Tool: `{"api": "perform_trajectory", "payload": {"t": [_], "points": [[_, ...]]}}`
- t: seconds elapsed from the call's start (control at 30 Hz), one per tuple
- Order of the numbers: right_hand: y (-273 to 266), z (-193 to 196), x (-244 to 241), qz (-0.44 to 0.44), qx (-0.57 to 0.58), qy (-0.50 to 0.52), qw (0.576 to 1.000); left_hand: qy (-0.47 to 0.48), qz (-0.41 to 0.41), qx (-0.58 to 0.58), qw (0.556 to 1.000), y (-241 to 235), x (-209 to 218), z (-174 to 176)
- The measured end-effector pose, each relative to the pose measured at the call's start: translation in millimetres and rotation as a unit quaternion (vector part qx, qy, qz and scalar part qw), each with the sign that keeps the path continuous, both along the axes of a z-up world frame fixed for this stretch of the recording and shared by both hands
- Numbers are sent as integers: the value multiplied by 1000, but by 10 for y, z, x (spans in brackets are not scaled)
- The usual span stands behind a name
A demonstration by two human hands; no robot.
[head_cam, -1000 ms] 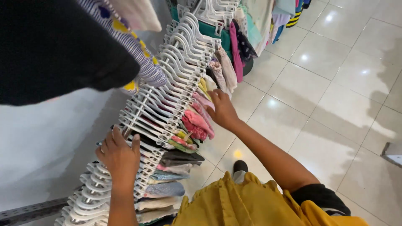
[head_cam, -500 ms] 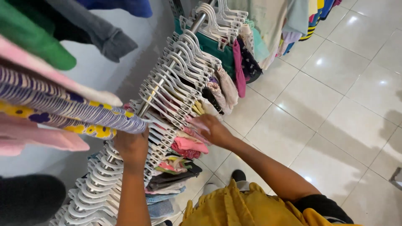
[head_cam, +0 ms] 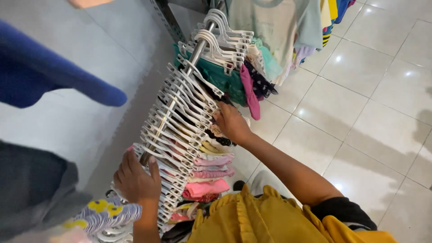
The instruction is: Cleaning shoes with a sponge and tidying clothes on hangers in a children's clothing section.
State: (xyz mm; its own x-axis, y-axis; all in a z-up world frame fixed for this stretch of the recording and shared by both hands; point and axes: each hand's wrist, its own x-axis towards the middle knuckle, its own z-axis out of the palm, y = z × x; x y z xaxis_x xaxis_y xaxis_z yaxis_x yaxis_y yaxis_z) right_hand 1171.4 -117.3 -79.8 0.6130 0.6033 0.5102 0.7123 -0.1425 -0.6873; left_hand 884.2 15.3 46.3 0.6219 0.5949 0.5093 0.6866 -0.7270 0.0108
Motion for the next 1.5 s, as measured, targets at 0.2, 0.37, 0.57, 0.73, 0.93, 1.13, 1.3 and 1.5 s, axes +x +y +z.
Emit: {"api": "perform_trajectory", "payload": {"t": [0.2,0.37,0.57,0.73,0.93,1.13,1.3,1.5], "points": [[35,-152,522,47,-3,81,996,-26,-161,24,986,179,1233,294],[364,76,1067,81,-25,49,995,7,-135,2,991,301,2510,238],[353,-26,1443,206,-123,40,970,47,-57,-30,997,287,2798,108],[179,234,1597,196,-188,82,959,41,-16,27,999,263,2589,14],[176,114,1444,197,-157,-61,966,25,6,81,996,236,2522,-58],[196,209,1256,276,-164,-47,946,7,-8,63,998,213,2526,18],[228,294,1781,366,-193,-80,907,-12,-3,41,999,235,2520,-24],[221,489,1739,160,-192,-96,964,-12,1,66,998,222,2538,-16]]}}
